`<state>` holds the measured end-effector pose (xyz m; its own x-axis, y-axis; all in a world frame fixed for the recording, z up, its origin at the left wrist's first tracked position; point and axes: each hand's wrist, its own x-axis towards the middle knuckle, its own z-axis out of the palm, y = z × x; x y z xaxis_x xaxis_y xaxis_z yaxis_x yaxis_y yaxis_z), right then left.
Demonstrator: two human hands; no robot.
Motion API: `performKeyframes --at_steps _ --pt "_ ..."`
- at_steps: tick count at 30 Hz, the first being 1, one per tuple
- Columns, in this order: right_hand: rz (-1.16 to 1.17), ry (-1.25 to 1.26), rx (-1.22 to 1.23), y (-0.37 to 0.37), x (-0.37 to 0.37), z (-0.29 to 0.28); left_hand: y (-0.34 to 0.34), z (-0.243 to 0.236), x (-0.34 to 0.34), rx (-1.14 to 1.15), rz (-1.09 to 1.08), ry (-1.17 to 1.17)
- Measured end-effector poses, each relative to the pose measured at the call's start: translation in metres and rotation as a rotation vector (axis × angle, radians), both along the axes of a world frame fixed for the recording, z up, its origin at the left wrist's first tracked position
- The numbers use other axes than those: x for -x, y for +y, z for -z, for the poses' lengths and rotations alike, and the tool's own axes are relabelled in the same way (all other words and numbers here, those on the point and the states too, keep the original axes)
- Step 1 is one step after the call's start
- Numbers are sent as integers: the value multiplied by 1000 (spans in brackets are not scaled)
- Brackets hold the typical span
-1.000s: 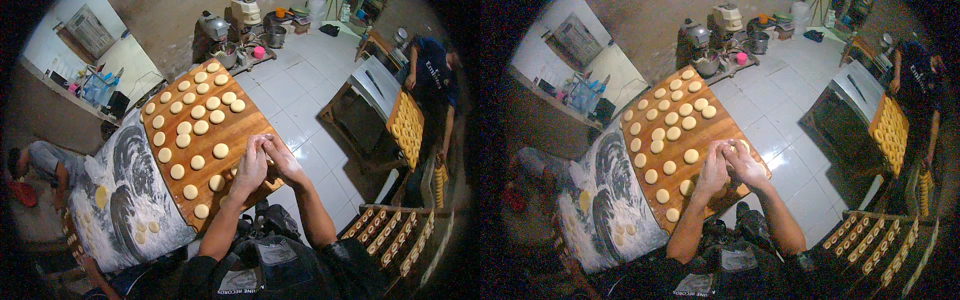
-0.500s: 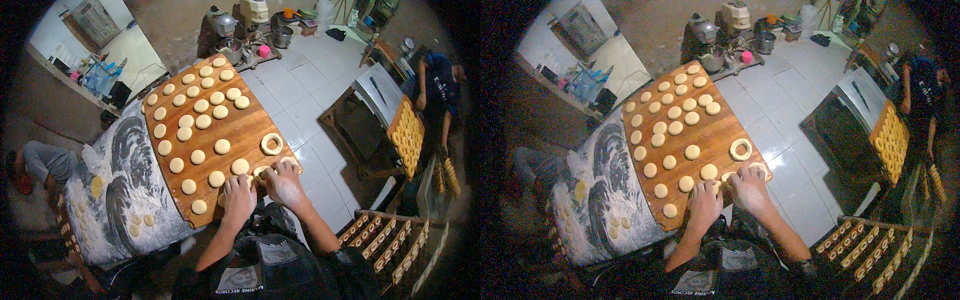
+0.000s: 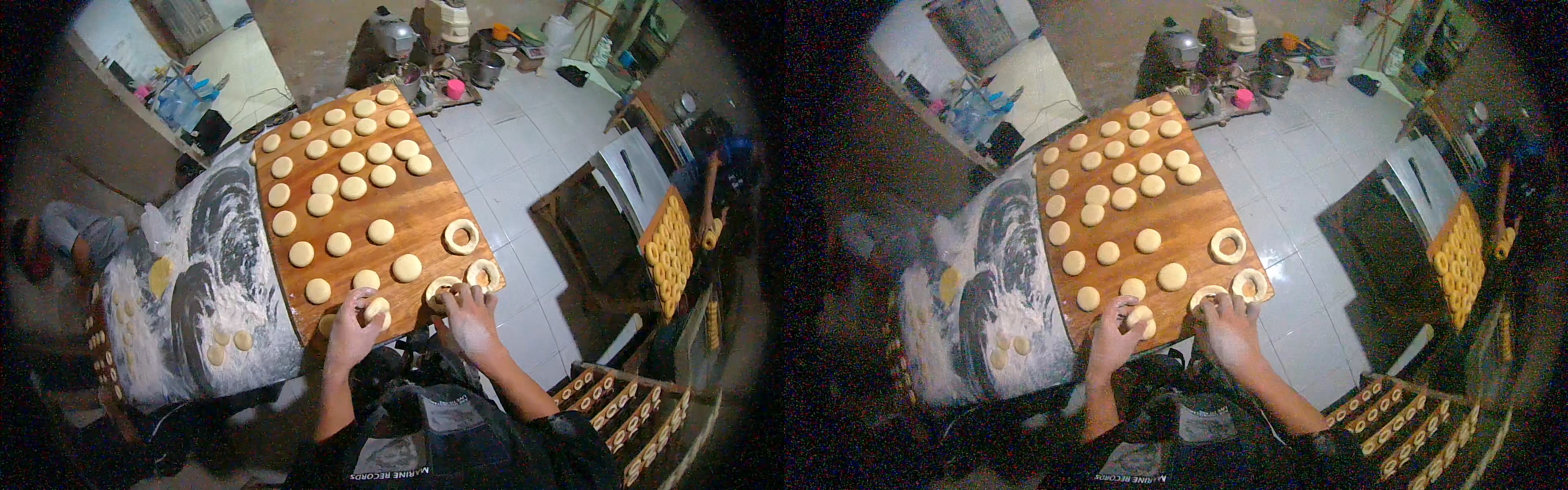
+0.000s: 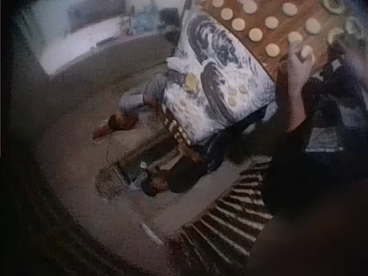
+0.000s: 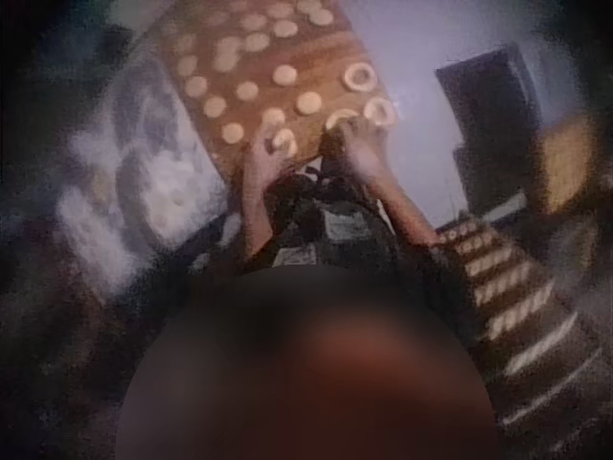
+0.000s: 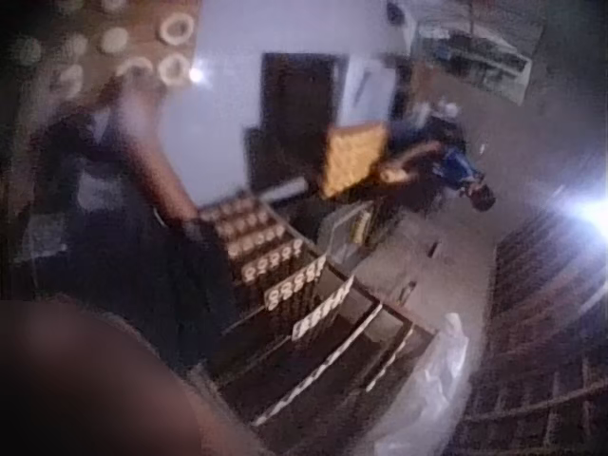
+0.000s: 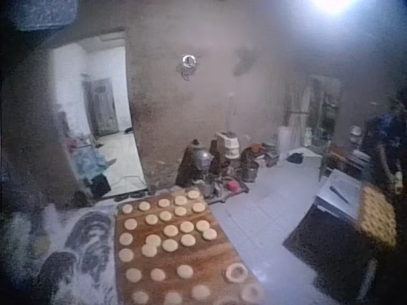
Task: The person shapes small dough balls into ring shapes by hand and places them on a wooden board. Another person is also working with dough in the background.
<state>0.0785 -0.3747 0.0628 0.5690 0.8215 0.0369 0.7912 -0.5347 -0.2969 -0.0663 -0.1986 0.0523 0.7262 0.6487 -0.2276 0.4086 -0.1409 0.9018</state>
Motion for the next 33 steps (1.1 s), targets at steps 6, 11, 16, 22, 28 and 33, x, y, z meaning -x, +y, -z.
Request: performKeyframes --at_steps 6,11,16,22,28,33 --pt "-17 65 -177 58 -41 23 44 14 -6 -425 -69 74" --pt "-127 165 29 107 -47 48 51 34 -23 -501 72 157" --pt "-122 716 -203 117 -29 9 58 18 -15 -201 367 -11" --pt "-354 845 -126 188 26 2 97 6 136 -35 -109 -33" --pt "-650 903 45 332 149 33 147 39 230 -223 -59 200" --pt "-554 105 -17 363 194 45 176 41 266 -177 -137 50"
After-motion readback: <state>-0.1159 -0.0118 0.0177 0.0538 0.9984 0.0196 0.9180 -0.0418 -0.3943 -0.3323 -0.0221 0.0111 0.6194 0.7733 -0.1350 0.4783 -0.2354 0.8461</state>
